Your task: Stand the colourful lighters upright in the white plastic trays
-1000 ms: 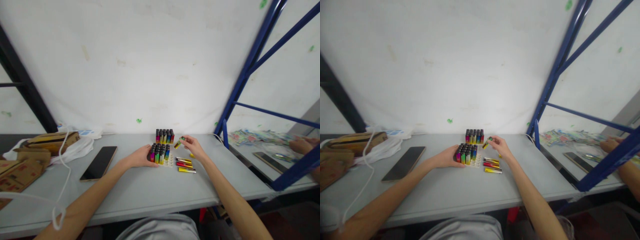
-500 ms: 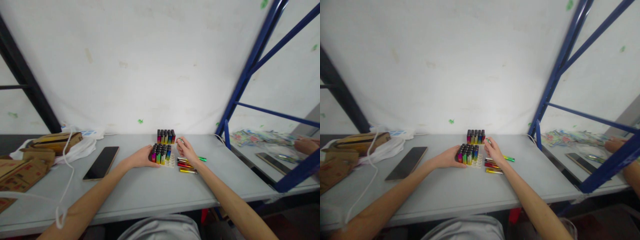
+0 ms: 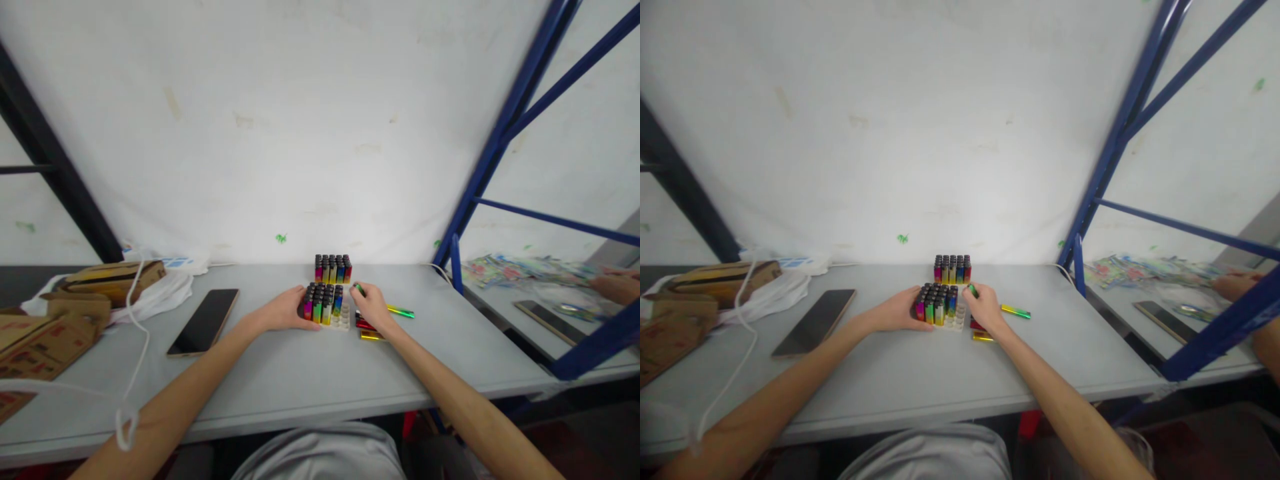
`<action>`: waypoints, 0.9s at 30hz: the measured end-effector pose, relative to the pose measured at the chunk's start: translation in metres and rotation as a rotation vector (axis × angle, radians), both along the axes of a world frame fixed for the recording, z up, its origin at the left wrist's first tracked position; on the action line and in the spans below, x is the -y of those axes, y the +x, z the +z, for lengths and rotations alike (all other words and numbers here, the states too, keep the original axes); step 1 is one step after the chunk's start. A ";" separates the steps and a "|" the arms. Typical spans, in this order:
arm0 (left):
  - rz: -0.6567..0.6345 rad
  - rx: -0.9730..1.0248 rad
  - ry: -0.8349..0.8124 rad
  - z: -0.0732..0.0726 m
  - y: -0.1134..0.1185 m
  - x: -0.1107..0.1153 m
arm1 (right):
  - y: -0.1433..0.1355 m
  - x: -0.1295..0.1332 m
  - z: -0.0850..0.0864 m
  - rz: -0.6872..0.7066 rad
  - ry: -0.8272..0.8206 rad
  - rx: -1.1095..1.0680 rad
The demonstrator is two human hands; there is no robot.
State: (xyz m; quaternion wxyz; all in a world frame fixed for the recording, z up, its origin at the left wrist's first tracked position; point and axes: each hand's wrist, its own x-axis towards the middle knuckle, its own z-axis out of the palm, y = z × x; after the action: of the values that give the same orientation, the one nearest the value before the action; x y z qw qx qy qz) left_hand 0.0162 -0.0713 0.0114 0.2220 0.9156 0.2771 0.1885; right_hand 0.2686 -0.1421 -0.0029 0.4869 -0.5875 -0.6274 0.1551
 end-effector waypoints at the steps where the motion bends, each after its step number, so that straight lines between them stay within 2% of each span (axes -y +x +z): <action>1: 0.002 0.001 0.001 0.000 0.000 0.000 | -0.001 0.002 0.002 0.016 0.013 0.015; 5: 0.008 0.010 -0.003 -0.002 0.000 -0.002 | -0.001 0.009 0.013 0.092 0.070 0.039; 7: 0.002 0.024 -0.010 -0.004 -0.001 -0.004 | 0.000 0.012 0.016 0.087 0.090 0.046; 12: -0.011 0.054 -0.017 -0.008 -0.002 -0.008 | 0.002 0.010 0.013 0.055 0.088 0.075; 17: -0.012 0.049 -0.010 -0.004 -0.001 -0.004 | 0.001 0.010 0.009 0.114 0.018 0.056; 27: 0.002 -0.018 -0.013 0.001 0.000 0.000 | 0.006 0.021 0.027 0.264 0.063 0.242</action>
State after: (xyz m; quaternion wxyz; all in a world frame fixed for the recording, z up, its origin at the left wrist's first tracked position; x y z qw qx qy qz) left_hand 0.0162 -0.0717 0.0125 0.2251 0.9155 0.2812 0.1789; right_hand 0.2749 -0.1626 0.0241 0.4015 -0.4990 -0.7576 0.1262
